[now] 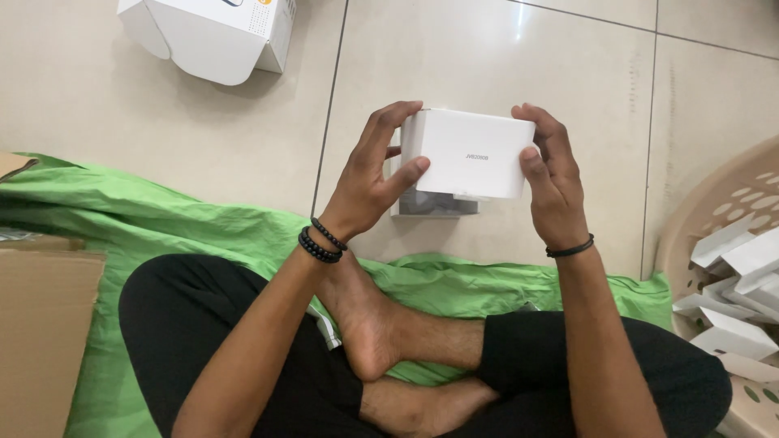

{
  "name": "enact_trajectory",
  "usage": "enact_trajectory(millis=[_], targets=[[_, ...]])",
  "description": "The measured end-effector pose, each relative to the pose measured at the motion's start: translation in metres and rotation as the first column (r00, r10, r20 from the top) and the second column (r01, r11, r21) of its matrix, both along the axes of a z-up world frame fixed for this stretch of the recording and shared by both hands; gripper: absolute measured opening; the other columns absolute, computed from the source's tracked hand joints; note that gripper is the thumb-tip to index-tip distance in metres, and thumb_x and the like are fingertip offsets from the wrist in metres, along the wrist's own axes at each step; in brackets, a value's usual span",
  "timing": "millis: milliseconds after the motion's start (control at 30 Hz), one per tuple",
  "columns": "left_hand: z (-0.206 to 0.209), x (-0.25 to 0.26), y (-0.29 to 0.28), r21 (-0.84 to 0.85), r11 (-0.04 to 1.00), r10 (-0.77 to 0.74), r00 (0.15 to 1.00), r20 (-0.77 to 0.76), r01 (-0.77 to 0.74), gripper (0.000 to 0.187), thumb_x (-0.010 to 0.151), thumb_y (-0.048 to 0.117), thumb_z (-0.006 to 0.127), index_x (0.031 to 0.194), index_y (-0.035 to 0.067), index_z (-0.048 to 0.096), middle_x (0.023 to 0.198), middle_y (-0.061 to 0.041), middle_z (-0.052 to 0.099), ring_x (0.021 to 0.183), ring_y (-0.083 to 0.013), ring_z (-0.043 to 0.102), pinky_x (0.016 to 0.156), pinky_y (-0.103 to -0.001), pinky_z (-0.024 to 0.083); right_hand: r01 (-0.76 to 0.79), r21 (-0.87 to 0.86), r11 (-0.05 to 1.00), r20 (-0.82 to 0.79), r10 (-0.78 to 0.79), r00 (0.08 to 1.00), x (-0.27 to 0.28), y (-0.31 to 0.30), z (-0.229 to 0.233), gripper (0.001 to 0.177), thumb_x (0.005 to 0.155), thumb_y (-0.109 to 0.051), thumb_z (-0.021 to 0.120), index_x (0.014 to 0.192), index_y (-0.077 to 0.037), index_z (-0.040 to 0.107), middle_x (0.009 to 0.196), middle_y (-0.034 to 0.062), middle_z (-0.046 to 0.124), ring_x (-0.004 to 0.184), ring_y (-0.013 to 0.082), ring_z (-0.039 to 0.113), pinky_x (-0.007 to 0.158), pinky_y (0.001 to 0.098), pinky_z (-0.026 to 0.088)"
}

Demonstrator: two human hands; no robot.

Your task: The person assembles cardboard product boxes and inserts printed manuals into them.

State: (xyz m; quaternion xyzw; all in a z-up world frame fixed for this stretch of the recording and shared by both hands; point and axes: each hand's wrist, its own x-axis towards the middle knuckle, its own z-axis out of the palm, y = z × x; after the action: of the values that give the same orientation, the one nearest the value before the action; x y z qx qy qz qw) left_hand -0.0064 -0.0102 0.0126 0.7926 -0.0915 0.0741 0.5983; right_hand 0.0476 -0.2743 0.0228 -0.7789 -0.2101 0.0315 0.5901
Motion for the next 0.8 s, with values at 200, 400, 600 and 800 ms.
enact_trajectory(millis=[200, 400, 600, 800], targets=[[-0.0060, -0.0006, 0.0048, -0.015, 0.999, -0.036, 0.999, -0.021, 0.036, 0.068, 0.106, 0.057, 0.050, 0.161, 0.020, 0.038, 0.165, -0.014, 0.040, 0.152, -0.0331, 0.046, 0.117, -0.048, 0.049, 0.042, -0.005, 0.999, 0.019, -0.042, 0.999, -0.0033, 0.0030, -0.0046, 0.057, 0.114, -0.042, 0.047, 0.158, -0.006, 0.040, 0.160, 0.0172, 0.051, 0.152, 0.0283, 0.044, 0.127, 0.0422, 0.035], [-0.0043, -0.0018, 0.0049, -0.132, 0.987, -0.099, 0.995, -0.020, 0.096, 0.072, 0.107, 0.063, 0.046, 0.163, 0.019, 0.036, 0.167, -0.016, 0.035, 0.155, -0.0343, 0.041, 0.120, -0.050, 0.049, 0.061, -0.007, 0.998, -0.025, -0.061, 0.998, -0.0050, 0.0059, -0.0045, 0.066, 0.112, -0.052, 0.044, 0.160, -0.007, 0.037, 0.163, 0.0238, 0.046, 0.155, 0.0345, 0.041, 0.128, 0.0465, 0.035], [-0.0056, -0.0018, 0.0044, -0.123, 0.987, -0.105, 0.994, -0.030, 0.101, 0.070, 0.104, 0.061, 0.046, 0.158, 0.017, 0.037, 0.163, -0.014, 0.036, 0.152, -0.0345, 0.042, 0.113, -0.049, 0.057, 0.051, -0.014, 0.999, -0.020, -0.052, 0.998, -0.0072, 0.0051, -0.0023, 0.070, 0.111, -0.056, 0.044, 0.161, -0.007, 0.035, 0.164, 0.0254, 0.044, 0.157, 0.0363, 0.040, 0.128, 0.0471, 0.037], [-0.0114, -0.0016, 0.0030, 0.058, 0.998, -0.018, 0.997, 0.073, 0.013, 0.060, 0.109, 0.049, 0.054, 0.158, 0.017, 0.041, 0.161, -0.011, 0.045, 0.151, -0.0307, 0.047, 0.123, -0.050, 0.046, 0.034, -0.045, 0.998, -0.037, -0.036, 0.999, -0.0078, 0.0025, -0.0060, 0.045, 0.113, -0.030, 0.050, 0.150, -0.006, 0.053, 0.152, 0.0172, 0.059, 0.141, 0.0290, 0.054, 0.120, 0.0429, 0.045]])
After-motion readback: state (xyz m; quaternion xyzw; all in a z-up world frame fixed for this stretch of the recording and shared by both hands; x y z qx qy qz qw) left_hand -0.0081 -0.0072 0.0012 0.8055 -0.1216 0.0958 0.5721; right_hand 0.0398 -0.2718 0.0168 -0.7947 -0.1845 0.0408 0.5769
